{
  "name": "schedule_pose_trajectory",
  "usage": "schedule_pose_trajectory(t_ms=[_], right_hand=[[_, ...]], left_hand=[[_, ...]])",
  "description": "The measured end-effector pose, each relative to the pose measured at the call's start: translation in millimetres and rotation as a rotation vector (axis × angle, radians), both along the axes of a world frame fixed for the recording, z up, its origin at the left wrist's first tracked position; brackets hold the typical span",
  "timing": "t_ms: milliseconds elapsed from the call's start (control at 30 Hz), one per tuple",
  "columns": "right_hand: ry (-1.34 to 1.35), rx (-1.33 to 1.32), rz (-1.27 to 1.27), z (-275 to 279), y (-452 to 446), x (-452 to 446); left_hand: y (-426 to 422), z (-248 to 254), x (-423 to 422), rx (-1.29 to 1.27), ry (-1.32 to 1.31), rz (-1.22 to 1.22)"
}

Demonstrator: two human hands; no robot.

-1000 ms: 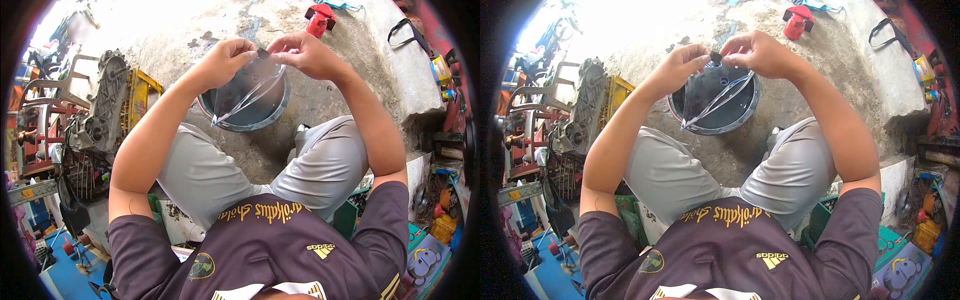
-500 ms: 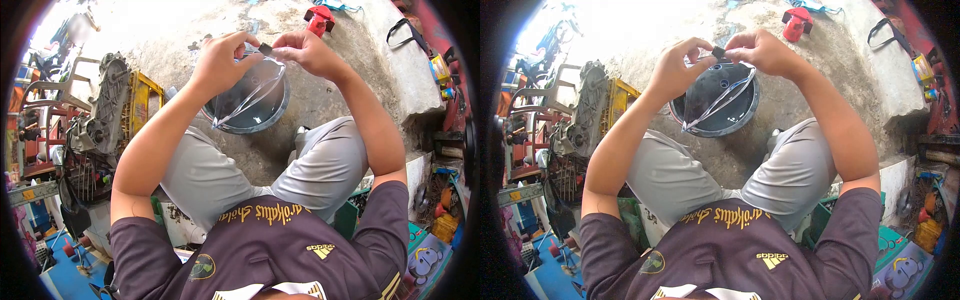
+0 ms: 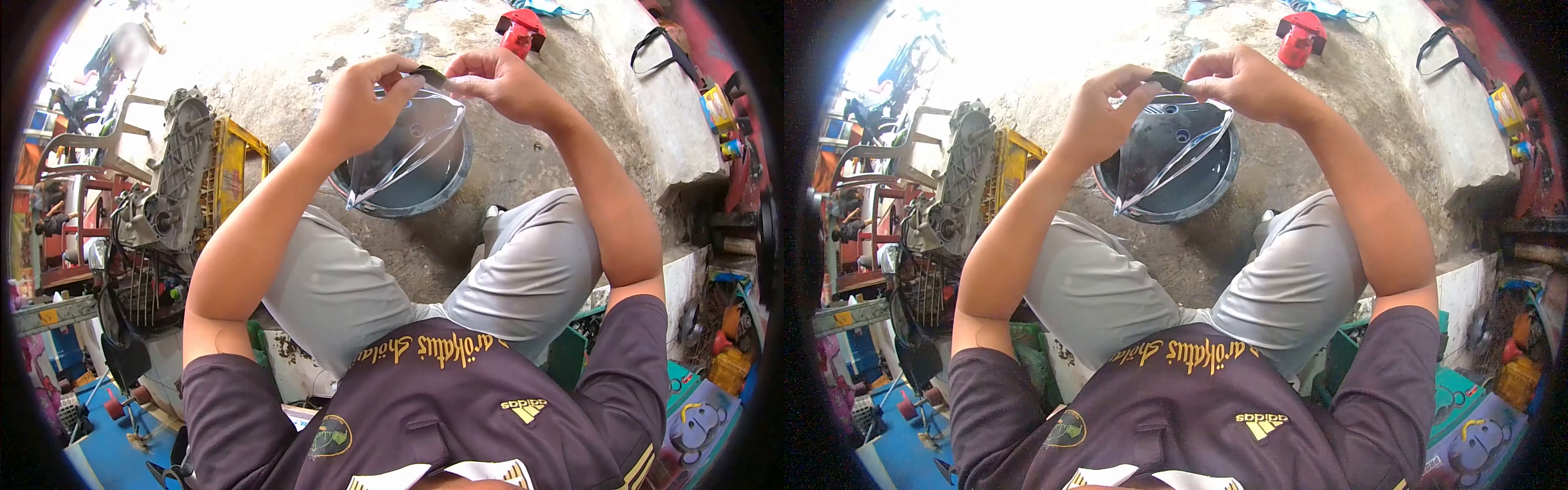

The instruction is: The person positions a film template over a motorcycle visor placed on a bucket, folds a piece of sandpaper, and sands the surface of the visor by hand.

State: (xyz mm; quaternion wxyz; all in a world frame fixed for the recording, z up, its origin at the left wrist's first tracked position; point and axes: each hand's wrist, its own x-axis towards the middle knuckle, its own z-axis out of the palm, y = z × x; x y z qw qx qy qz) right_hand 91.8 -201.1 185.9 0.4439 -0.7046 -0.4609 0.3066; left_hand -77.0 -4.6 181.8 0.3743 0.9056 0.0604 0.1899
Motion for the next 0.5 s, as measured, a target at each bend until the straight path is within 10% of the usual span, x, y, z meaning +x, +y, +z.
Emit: schedule_pose_trajectory(t_ms=[167, 500], right_hand=[[-0.056, -0.012, 0.027, 9.9, -2.5, -7.4], [0.006, 0.022, 0.035, 3.5, 3.8, -9.1]], left_hand=[[7.1, -3.4, 0.2, -0.289, 0.107, -0.087], [8.0, -8.2, 5.9, -0.052, 0.077, -0.047]])
